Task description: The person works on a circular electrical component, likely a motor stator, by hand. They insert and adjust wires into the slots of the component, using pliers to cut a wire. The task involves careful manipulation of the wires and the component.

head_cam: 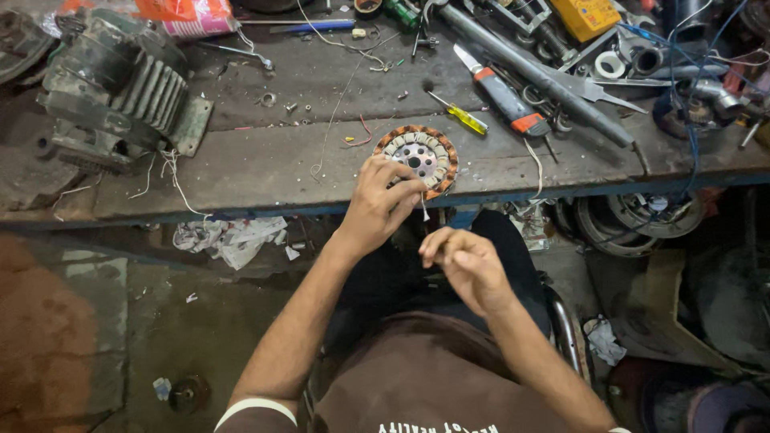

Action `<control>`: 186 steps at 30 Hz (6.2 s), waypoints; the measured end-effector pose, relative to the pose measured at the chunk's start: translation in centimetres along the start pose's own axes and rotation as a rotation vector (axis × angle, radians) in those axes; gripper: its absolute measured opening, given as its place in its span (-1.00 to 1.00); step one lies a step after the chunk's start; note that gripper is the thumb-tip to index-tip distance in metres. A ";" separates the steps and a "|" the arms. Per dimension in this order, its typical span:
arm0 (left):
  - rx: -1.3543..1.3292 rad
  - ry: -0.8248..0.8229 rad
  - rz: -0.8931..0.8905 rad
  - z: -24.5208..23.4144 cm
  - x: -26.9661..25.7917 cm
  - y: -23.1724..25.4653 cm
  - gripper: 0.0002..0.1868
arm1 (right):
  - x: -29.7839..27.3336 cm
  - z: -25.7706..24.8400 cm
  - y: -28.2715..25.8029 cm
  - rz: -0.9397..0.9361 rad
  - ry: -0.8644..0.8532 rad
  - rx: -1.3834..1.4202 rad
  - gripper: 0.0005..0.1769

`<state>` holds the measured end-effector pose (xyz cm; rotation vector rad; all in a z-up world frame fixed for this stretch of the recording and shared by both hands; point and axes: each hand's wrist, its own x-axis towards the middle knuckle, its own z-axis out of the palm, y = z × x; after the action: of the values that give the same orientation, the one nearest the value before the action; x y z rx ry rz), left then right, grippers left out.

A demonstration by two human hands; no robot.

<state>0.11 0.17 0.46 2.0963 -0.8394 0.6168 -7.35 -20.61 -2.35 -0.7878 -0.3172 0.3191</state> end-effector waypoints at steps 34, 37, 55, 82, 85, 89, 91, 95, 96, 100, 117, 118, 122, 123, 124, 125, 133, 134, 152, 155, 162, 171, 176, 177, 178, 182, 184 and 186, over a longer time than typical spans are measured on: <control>0.052 0.235 -0.257 2.2 1.6 2.8 -0.84 | -2.2 1.4 0.6 -0.347 -0.072 -1.015 -0.86; 0.081 0.260 -0.250 2.7 1.5 3.2 -0.84 | -2.8 0.9 -0.1 -0.402 -0.034 -0.987 -0.80; -0.055 0.106 -0.111 1.6 -1.2 0.0 -0.78 | -1.5 -1.4 0.4 0.139 0.330 -0.408 -0.55; -0.056 -0.864 0.009 -1.7 9.8 -2.7 -0.86 | -1.4 -1.5 2.8 0.181 0.271 -0.543 -0.73; 0.016 -0.934 -0.078 -1.4 9.7 -2.7 -0.89 | -2.0 -1.5 3.2 0.023 0.190 -0.772 -0.59; 0.007 -0.858 -0.011 -2.0 10.2 -2.5 -0.91 | -0.3 -0.8 2.8 0.077 0.117 -0.812 -0.67; -0.013 -0.833 0.042 -2.3 9.6 -2.4 -0.97 | -0.3 0.1 3.0 0.043 0.058 -0.751 -0.71; -0.114 -0.816 0.067 -2.3 9.1 -2.4 -0.83 | -1.1 1.6 3.2 -0.005 0.129 -0.741 -0.79; -0.101 -0.828 0.071 -2.3 9.3 -2.4 -0.84 | -1.1 1.6 3.1 -0.026 0.147 -0.747 -0.79; -0.075 -0.925 -0.035 -2.2 9.8 -2.3 -0.81 | -1.2 0.7 2.6 -0.004 0.324 -0.654 -0.81; -0.024 -0.307 0.029 -2.1 2.4 -1.4 -0.89 | -1.4 -0.9 3.0 -0.070 0.246 -0.614 -0.59; -0.015 -0.289 0.045 -2.1 2.4 -1.5 -0.88 | -1.2 -1.1 3.3 -0.075 0.236 -0.614 -0.59; -0.097 -0.269 0.060 -2.4 2.2 -1.8 -0.81 | -1.2 -2.2 3.3 0.031 0.341 -0.513 -0.65; -0.086 -0.242 0.070 -2.2 1.9 -1.7 -0.80 | -1.1 -2.8 3.0 0.028 0.379 -0.469 -0.66; -0.074 -0.213 0.078 -2.0 1.7 -1.6 -0.79 | -0.9 -3.3 2.8 0.026 0.415 -0.425 -0.65; -0.077 -0.177 0.069 -1.7 1.3 -1.5 -0.77 | -0.7 -3.8 2.5 0.021 0.439 -0.420 -0.68; 0.013 0.037 0.075 0.7 -0.4 -0.3 -0.66 | -1.8 -1.6 0.7 -0.037 0.204 -0.710 -0.68; 0.009 0.034 0.051 0.7 -0.6 0.0 -0.67 | -2.0 -0.8 0.4 -0.083 0.200 -0.783 -0.68; -0.211 0.049 -0.210 0.8 2.6 0.2 -0.90 | 4.8 3.2 -8.6 -0.543 0.242 -1.167 -0.87; -0.270 0.033 -0.274 0.8 2.8 -0.3 -0.90 | 6.0 2.0 -9.0 -0.616 0.383 -0.952 -0.84; -0.270 0.046 -0.299 1.6 3.6 -0.7 -0.88 | 7.2 1.0 -8.4 -0.411 0.320 -1.123 -0.86; -0.368 0.092 -0.308 0.9 2.8 -0.7 -0.88 | 7.3 1.9 -5.2 -0.257 0.196 -1.366 -0.72; -0.310 0.109 -0.303 1.3 2.6 -0.5 -0.87 | 6.6 1.4 -4.4 -0.319 0.251 -1.414 -0.82; -0.304 0.110 -0.310 1.4 2.5 -0.5 -0.87 | 6.5 1.3 -4.6 -0.333 0.276 -1.438 -0.83; -0.299 0.109 -0.314 1.4 2.5 -0.4 -0.86 | 6.3 1.1 -4.8 -0.349 0.303 -1.461 -0.85; -0.302 0.090 -0.277 1.0 2.4 -0.4 -0.84 | 6.9 0.3 -6.2 -0.356 0.293 -1.632 -0.91; -0.299 0.090 -0.239 0.9 2.4 -0.4 -0.84 | 7.3 0.1 -6.5 -0.430 0.266 -1.772 -0.91; -0.295 0.092 -0.236 1.0 2.3 -0.5 -0.82 | 7.6 -0.1 -6.6 -0.530 0.264 -1.802 -0.93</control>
<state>2.16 -1.19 1.13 1.8479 -0.5810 0.4309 0.63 -22.04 3.59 -2.4050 -0.5173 -0.7375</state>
